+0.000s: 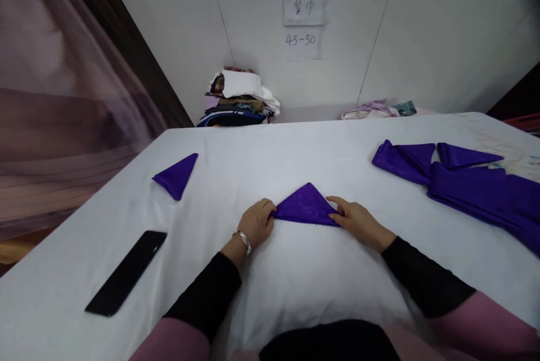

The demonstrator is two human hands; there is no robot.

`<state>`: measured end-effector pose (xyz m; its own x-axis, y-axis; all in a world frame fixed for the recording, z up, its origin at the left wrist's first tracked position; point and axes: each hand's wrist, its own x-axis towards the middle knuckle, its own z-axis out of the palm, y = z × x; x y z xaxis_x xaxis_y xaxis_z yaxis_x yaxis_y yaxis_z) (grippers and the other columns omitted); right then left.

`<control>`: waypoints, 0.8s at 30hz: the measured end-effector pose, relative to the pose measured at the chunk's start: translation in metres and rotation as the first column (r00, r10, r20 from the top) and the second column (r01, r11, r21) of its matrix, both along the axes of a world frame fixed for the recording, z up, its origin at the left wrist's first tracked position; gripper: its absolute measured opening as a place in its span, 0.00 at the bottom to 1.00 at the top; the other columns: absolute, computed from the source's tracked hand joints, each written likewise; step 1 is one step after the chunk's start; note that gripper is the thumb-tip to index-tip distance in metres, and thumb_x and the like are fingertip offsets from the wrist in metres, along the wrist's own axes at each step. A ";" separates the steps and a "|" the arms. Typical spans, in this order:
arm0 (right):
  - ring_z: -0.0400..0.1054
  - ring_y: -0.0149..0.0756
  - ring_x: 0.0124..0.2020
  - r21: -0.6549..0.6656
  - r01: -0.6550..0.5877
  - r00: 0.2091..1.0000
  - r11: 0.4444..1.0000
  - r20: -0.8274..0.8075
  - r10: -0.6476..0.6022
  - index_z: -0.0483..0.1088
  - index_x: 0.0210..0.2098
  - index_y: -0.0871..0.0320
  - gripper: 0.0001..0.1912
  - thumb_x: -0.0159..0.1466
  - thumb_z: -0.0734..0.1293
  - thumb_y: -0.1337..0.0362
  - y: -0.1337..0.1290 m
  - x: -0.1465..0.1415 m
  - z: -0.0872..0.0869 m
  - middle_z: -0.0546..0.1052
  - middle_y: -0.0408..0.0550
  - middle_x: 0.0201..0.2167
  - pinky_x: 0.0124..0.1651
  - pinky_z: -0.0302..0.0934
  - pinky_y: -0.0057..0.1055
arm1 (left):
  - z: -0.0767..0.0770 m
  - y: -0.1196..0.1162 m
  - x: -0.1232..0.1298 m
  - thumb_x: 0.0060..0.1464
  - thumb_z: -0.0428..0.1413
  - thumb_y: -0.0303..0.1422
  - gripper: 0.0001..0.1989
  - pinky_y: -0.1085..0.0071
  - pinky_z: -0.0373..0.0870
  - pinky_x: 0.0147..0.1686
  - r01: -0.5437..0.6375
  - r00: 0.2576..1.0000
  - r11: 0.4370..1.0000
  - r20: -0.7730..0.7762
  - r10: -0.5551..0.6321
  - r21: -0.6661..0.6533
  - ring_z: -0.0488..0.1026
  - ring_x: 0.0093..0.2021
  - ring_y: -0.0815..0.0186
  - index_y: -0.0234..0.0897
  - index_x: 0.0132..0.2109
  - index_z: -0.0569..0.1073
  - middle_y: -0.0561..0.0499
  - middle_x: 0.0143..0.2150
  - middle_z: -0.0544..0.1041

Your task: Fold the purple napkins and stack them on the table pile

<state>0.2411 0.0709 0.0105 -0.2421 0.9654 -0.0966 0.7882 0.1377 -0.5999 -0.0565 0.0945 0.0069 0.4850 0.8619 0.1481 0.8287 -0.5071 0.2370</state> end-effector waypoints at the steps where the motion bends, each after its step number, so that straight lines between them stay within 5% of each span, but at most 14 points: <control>1: 0.66 0.36 0.29 0.001 -0.002 1.000 1.000 0.000 0.002 0.60 0.56 0.51 0.23 0.61 0.59 0.56 0.000 0.000 0.000 0.72 0.44 0.29 0.31 0.53 0.30 | 0.001 0.000 -0.001 0.48 0.50 0.25 0.12 0.69 0.66 0.41 0.009 1.000 1.000 0.002 -0.009 -0.006 0.68 0.40 0.66 0.39 0.41 0.66 0.50 0.42 0.70; 8: 0.65 0.36 0.27 0.001 -0.024 1.000 1.000 -0.015 0.024 0.61 0.55 0.52 0.23 0.61 0.59 0.56 0.000 0.001 0.000 0.72 0.42 0.26 0.30 0.53 0.30 | 0.008 0.005 0.003 0.54 0.48 0.28 0.06 0.70 0.65 0.35 0.029 0.998 0.999 -0.060 -0.031 -0.045 0.69 0.36 0.66 0.40 0.39 0.66 0.51 0.40 0.71; 15: 0.65 0.36 0.28 0.013 -0.049 0.999 0.999 -0.021 0.049 0.60 0.55 0.52 0.22 0.62 0.59 0.56 -0.001 0.000 0.002 0.71 0.42 0.26 0.30 0.52 0.30 | 0.000 0.007 0.015 0.50 0.49 0.25 0.06 0.69 0.61 0.30 -0.100 0.989 0.995 -0.109 0.098 -0.015 0.69 0.33 0.65 0.39 0.36 0.65 0.52 0.36 0.71; 24: 0.65 0.36 0.28 -0.005 -0.036 0.999 0.999 -0.025 0.036 0.61 0.55 0.51 0.23 0.61 0.59 0.56 -0.002 -0.001 0.006 0.72 0.42 0.27 0.31 0.53 0.30 | 0.001 0.002 0.019 0.51 0.48 0.23 0.09 0.64 0.63 0.42 -0.021 0.997 0.997 -0.068 0.026 0.068 0.66 0.44 0.61 0.38 0.40 0.67 0.47 0.42 0.71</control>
<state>0.2398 0.0687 0.0162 -0.2789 0.9556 -0.0955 0.7677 0.1621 -0.6200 -0.0380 0.0965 0.0083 0.4756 0.8624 0.1734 0.8538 -0.5000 0.1449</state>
